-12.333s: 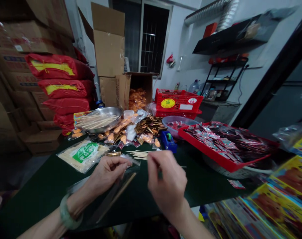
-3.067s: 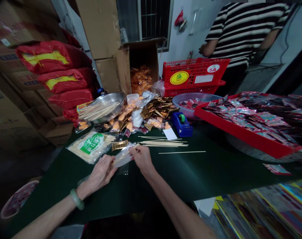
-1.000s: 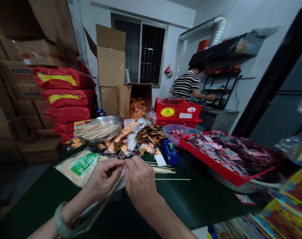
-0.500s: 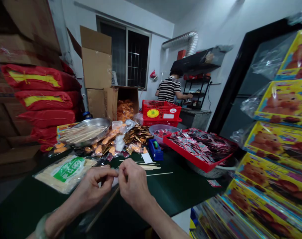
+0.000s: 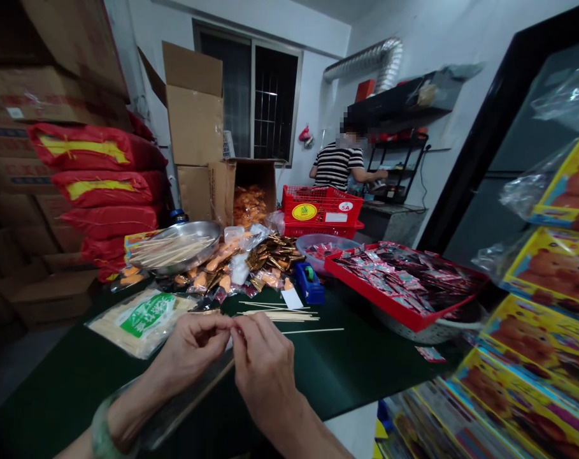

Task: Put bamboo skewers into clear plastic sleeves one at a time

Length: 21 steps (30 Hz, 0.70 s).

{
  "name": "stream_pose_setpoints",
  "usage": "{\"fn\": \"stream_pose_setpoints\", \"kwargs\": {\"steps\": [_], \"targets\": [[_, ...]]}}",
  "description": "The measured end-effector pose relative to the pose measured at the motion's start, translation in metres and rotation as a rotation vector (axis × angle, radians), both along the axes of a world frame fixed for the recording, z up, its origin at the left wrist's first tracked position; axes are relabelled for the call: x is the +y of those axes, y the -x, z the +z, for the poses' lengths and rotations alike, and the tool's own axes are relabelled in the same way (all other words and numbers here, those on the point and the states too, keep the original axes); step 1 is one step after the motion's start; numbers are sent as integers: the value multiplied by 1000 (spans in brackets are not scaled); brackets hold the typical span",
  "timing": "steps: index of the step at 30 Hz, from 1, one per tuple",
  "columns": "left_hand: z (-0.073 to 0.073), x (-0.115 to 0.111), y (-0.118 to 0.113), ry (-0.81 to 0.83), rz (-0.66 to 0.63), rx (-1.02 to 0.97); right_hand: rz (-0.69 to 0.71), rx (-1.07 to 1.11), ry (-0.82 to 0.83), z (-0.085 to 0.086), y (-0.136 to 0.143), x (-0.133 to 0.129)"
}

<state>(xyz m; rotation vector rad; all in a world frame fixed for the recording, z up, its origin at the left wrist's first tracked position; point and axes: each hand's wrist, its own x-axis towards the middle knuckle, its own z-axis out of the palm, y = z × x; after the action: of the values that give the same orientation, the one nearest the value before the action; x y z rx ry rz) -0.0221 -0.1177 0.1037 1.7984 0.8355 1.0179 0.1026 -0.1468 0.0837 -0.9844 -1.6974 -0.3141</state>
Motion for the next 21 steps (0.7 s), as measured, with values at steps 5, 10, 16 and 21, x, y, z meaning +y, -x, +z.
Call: {"fn": "stream_pose_setpoints", "kwargs": {"steps": [5, 10, 16, 21], "targets": [[-3, -4, 0, -31, 15, -1, -64, -54, -31, -5, -1, 2], [-6, -5, -3, -126, 30, 66, -142, -98, -20, -8, -4, 2], [-9, -4, -2, -25, 19, 53, -77, 76, 131, -11, -4, 12], [-1, -5, 7, 117, 71, -30, -149, 287, 255, -22, -44, 9]]}}
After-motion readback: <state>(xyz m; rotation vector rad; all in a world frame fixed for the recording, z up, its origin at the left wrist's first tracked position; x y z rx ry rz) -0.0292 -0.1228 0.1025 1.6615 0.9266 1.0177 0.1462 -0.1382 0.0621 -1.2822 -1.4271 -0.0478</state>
